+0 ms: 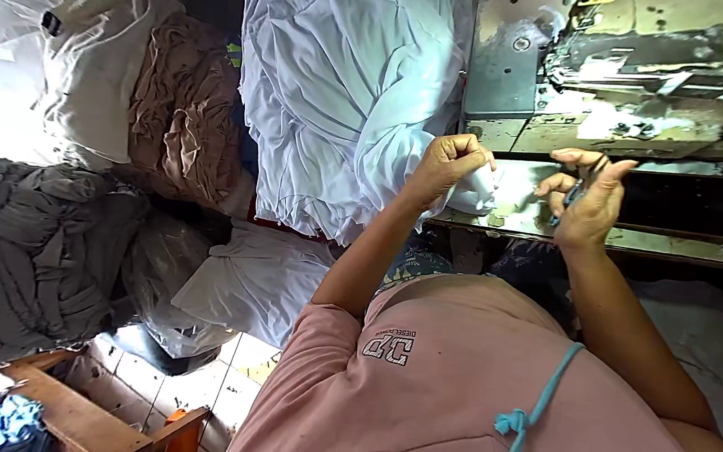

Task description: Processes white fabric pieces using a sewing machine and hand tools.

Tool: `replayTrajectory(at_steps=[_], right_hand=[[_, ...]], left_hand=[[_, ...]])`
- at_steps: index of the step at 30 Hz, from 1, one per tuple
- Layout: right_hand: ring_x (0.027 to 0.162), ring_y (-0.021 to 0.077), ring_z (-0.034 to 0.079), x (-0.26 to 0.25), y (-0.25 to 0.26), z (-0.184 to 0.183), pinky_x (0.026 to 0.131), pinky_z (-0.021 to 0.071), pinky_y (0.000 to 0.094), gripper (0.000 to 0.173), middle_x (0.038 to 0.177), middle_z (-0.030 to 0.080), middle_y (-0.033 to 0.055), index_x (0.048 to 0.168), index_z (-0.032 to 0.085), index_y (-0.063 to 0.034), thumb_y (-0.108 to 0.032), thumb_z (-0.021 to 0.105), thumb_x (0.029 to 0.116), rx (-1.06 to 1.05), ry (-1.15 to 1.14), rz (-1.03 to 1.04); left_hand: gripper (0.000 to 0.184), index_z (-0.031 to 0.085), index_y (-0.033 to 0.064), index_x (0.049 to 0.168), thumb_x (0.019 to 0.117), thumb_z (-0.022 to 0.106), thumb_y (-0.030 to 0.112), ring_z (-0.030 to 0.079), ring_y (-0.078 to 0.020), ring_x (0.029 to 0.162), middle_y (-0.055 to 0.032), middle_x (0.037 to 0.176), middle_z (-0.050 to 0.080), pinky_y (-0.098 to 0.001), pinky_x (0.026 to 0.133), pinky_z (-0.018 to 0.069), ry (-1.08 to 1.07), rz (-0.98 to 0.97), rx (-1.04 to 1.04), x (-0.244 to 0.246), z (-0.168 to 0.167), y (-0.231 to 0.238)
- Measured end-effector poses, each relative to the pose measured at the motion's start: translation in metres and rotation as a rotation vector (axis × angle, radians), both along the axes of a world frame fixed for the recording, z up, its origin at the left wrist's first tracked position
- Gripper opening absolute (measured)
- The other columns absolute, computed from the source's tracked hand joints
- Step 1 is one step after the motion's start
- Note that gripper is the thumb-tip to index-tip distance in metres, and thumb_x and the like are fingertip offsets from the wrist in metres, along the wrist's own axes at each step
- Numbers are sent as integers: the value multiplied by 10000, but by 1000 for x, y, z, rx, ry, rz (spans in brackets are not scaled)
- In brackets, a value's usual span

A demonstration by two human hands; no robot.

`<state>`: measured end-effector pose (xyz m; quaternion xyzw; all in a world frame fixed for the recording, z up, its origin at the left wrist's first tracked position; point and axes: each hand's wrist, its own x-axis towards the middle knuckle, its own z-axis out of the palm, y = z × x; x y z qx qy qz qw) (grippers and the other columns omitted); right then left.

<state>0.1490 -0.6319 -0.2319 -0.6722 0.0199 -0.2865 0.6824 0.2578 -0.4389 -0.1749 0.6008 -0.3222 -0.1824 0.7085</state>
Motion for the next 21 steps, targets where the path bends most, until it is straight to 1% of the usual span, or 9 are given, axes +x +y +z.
replayTrajectory(at_steps=[2,3,4,6,8,11,13,15,21], right_hand=[[471,-32,471,-7,-2,15,427,392,129,563,1037,690,-88,1212,555,-111,-381,71,1115,-22,-21,-14],[453,-38,469,-10,-1,22,426,399,128,533,923,698,-103,1175,569,-113,-367,104,1123,-43,-13,-23],[471,-49,477,-13,0,29,444,414,126,479,899,690,-119,1154,567,-127,-355,147,1131,-78,14,17],[484,-51,478,-16,4,37,448,412,127,374,815,673,-132,1122,616,-125,-309,290,1130,-85,64,128],[489,-51,486,-16,14,38,438,406,114,294,713,621,-144,1067,651,-140,-275,395,1114,-49,84,206],[522,-40,516,-15,25,36,474,447,119,148,701,581,-144,1029,615,-160,-221,491,1081,-26,70,210],[584,-14,554,-17,31,41,543,500,152,57,758,568,-121,1071,554,-150,-174,502,1066,-35,92,223],[611,0,578,-21,34,48,567,533,167,67,790,571,-94,1107,534,-123,-143,501,1052,-78,124,248],[526,16,547,-28,42,50,481,511,179,144,764,563,-30,1144,531,-55,-162,478,1064,-238,258,244]], left_hand=[[129,609,21,810,927,611,-34,671,-60,798,-49,844,712,-246,758,553,-66,112,37,-6,-4,-3],[63,653,-28,854,916,652,-16,675,-77,862,-85,913,716,-249,797,556,-158,156,84,-7,-5,-3],[79,673,-52,877,916,679,17,663,-102,913,-113,960,702,-257,825,547,-244,183,133,-8,-6,-1],[85,675,-46,878,907,698,30,640,-85,834,-92,901,675,-234,757,538,-304,210,152,-12,-6,1],[64,618,-14,878,906,676,-16,620,-30,751,-34,832,650,-193,704,535,-221,175,130,-18,0,3],[119,566,16,846,895,628,-73,674,-40,829,-60,889,705,-204,751,551,-95,125,73,-21,0,8],[168,544,47,849,890,605,-104,691,-38,854,-58,921,731,-205,763,549,-8,106,32,-22,-2,10],[194,537,61,852,885,586,-124,701,-51,873,-59,929,739,-220,783,555,46,100,-10,-25,-3,10],[200,519,77,858,904,565,-112,713,-68,893,-57,922,739,-244,805,567,116,142,-77,-40,1,2]])
